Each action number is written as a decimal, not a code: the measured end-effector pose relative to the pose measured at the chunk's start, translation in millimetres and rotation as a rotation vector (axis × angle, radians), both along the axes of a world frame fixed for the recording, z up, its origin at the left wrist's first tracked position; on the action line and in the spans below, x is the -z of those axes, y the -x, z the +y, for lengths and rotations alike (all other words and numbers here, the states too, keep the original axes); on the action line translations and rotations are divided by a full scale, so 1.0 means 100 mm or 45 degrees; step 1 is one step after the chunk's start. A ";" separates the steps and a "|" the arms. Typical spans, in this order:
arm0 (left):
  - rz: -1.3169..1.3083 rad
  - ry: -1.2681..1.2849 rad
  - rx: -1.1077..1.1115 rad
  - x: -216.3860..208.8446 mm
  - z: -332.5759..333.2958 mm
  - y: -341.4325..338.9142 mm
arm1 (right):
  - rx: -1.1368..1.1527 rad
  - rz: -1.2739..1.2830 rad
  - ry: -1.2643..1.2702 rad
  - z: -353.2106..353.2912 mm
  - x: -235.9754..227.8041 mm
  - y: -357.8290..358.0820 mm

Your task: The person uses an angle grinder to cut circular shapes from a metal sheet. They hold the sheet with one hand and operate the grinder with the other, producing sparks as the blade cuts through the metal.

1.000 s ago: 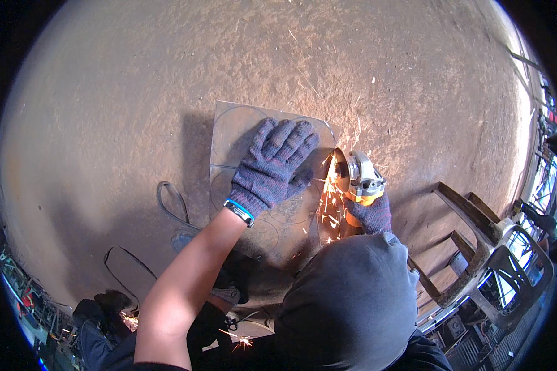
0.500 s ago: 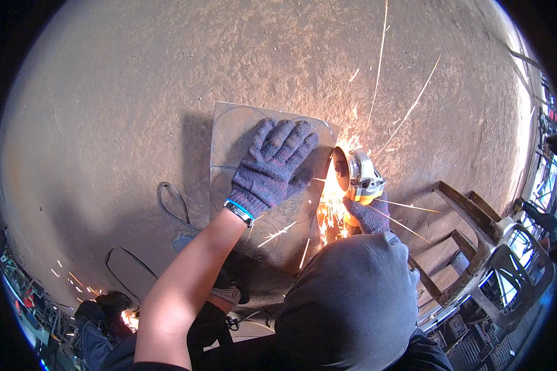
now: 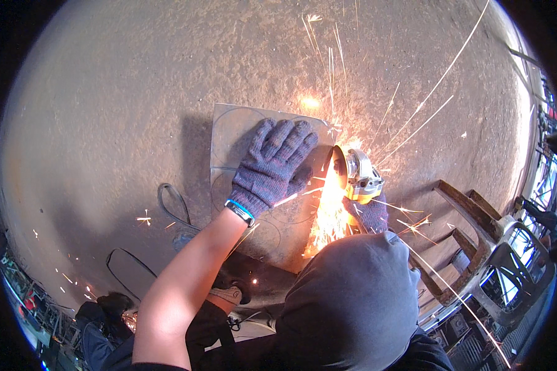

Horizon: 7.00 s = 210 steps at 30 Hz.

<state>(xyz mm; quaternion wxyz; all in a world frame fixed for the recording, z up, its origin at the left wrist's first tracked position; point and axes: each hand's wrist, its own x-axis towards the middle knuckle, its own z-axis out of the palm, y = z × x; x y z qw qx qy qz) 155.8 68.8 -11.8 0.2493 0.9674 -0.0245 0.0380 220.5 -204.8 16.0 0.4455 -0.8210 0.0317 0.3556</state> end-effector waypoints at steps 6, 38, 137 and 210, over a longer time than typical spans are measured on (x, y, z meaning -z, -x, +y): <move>0.059 -0.006 0.029 -0.02 0.02 0.00 | 0.064 0.126 0.032 0.01 0.01 0.00; 0.055 -0.016 0.044 0.03 0.01 0.02 | -0.011 -0.081 0.075 0.18 -0.04 -0.13; 0.048 -0.023 -0.048 -0.01 -0.04 0.00 | -0.093 -0.218 -0.010 0.19 0.02 -0.14; 0.072 0.003 -0.061 -0.04 -0.02 0.03 | -0.004 0.011 -0.026 -0.12 -0.04 -0.11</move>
